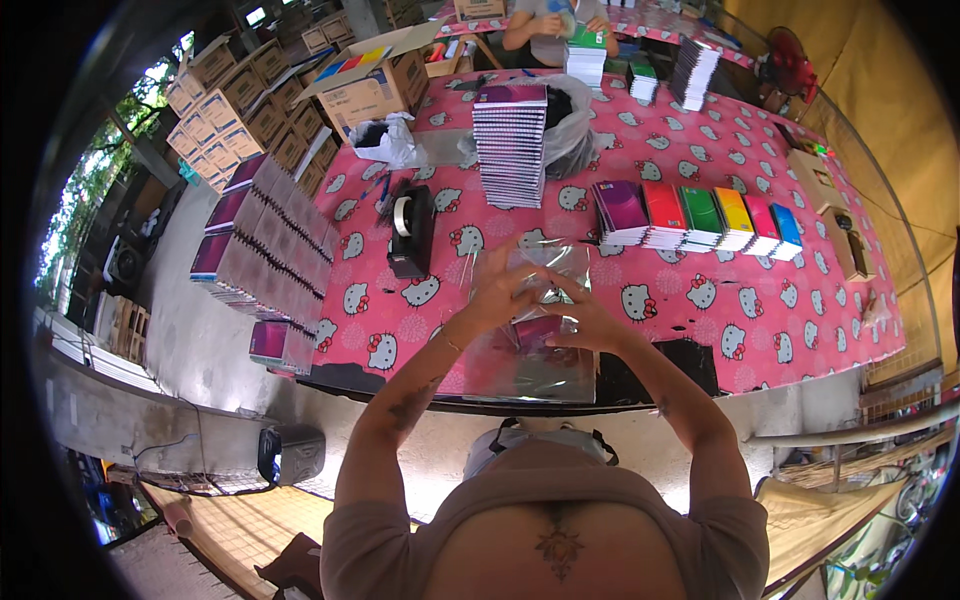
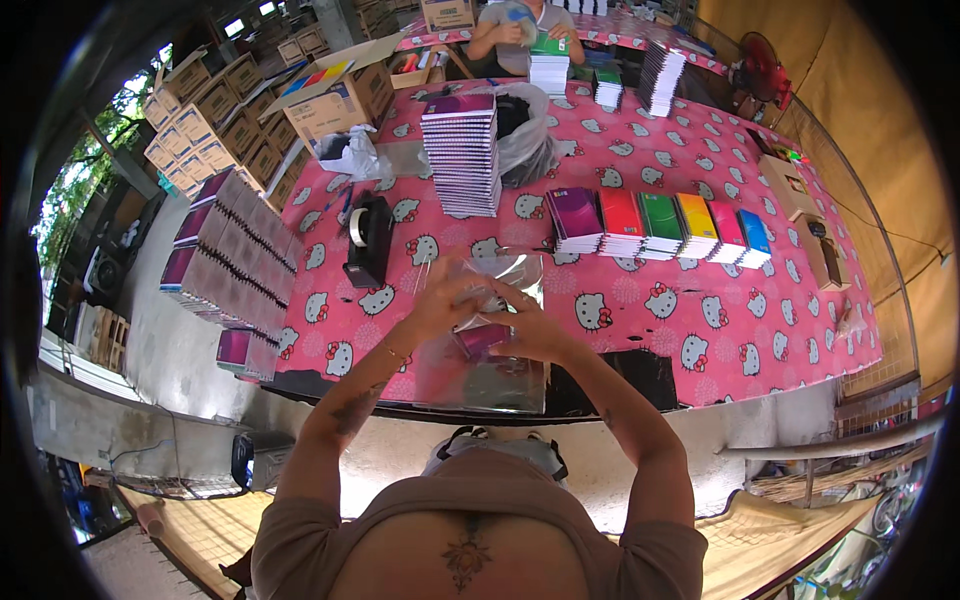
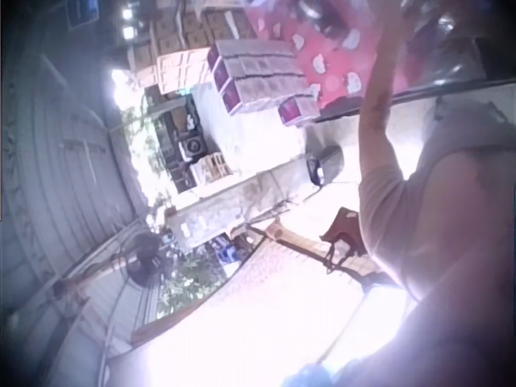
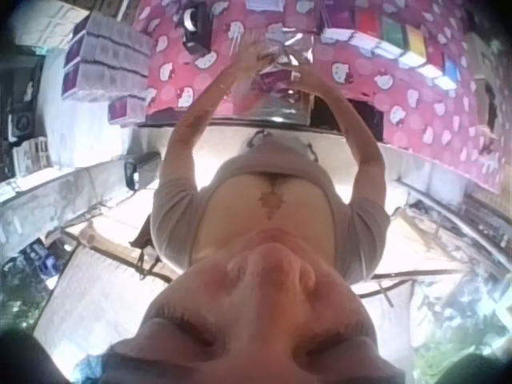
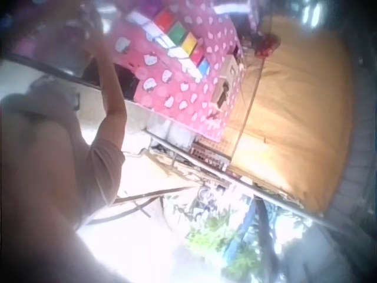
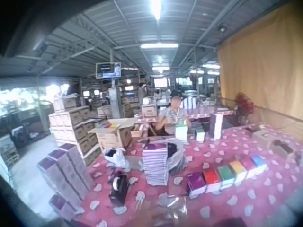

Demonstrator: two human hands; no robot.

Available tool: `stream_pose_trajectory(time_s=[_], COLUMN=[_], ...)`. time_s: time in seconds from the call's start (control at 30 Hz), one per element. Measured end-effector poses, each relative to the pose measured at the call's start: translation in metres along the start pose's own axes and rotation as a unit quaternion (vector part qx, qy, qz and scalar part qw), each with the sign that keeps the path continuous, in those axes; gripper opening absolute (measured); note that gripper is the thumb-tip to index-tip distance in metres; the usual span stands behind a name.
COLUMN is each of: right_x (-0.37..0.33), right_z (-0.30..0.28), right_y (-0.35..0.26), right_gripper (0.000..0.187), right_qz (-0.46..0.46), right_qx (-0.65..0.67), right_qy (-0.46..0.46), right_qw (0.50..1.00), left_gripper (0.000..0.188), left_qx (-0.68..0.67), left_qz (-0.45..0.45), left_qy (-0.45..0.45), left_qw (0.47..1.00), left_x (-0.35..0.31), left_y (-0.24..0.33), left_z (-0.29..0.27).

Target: The person places stacks of colored paper into clear plastic bags by hand and seals them using adhesive tape.

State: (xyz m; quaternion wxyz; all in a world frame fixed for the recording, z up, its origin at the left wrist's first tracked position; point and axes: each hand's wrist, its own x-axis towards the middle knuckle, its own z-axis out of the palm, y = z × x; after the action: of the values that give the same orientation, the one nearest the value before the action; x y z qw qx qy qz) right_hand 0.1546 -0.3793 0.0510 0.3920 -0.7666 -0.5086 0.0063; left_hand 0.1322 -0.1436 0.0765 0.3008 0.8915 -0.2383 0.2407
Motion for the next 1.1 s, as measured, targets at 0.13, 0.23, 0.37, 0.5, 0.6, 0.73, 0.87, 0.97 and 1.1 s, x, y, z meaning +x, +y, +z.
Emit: stream_pose_trajectory(time_s=[0.13,0.23,0.37,0.5,0.6,0.73,0.87,0.97,1.1], right_x=[0.008,0.016,0.054,0.04,0.024,0.014,0.023,0.03,0.04], right_z=[0.011,0.012,-0.001,-0.022,-0.028,-0.017,-0.009,-0.009,-0.011], right_y=[0.0,0.023,0.033,0.011,-0.005,-0.016,-0.017,-0.019,-0.013], right_gripper=[0.059,0.052,0.054,0.047,0.038,0.027,0.022,0.033,0.052], right_qz=[0.029,0.157,0.201,0.106,-0.034,-0.01,0.01,0.073,0.081], right_qx=[0.178,0.386,0.417,0.246,-0.003,-0.008,0.016,-0.017,-0.106], right_qy=[0.05,0.186,-0.03,-0.041,0.012,0.022,0.048,0.03,0.082], right_qw=[0.982,0.89,0.886,0.963,0.999,1.0,0.999,0.997,0.988], left_gripper=[0.084,0.084,0.067,0.048,0.036,0.023,0.013,0.026,0.045], left_qx=[-0.133,-0.425,-0.456,-0.284,0.038,0.075,-0.017,0.014,0.056], left_qz=[-0.128,-0.319,-0.374,-0.268,-0.03,-0.026,-0.103,-0.214,-0.198], left_qy=[0.104,0.02,-0.128,-0.096,-0.063,-0.051,-0.098,-0.173,-0.17], left_qw=[0.977,0.847,0.797,0.915,0.997,0.996,0.99,0.961,0.964], left_x=[-0.02,-0.025,-0.048,-0.043,-0.033,-0.039,-0.032,-0.008,0.005], left_y=[-0.015,-0.025,-0.038,0.007,0.05,0.055,0.034,0.041,0.032], left_z=[0.028,0.021,0.004,-0.02,-0.034,-0.026,-0.026,-0.022,-0.019])
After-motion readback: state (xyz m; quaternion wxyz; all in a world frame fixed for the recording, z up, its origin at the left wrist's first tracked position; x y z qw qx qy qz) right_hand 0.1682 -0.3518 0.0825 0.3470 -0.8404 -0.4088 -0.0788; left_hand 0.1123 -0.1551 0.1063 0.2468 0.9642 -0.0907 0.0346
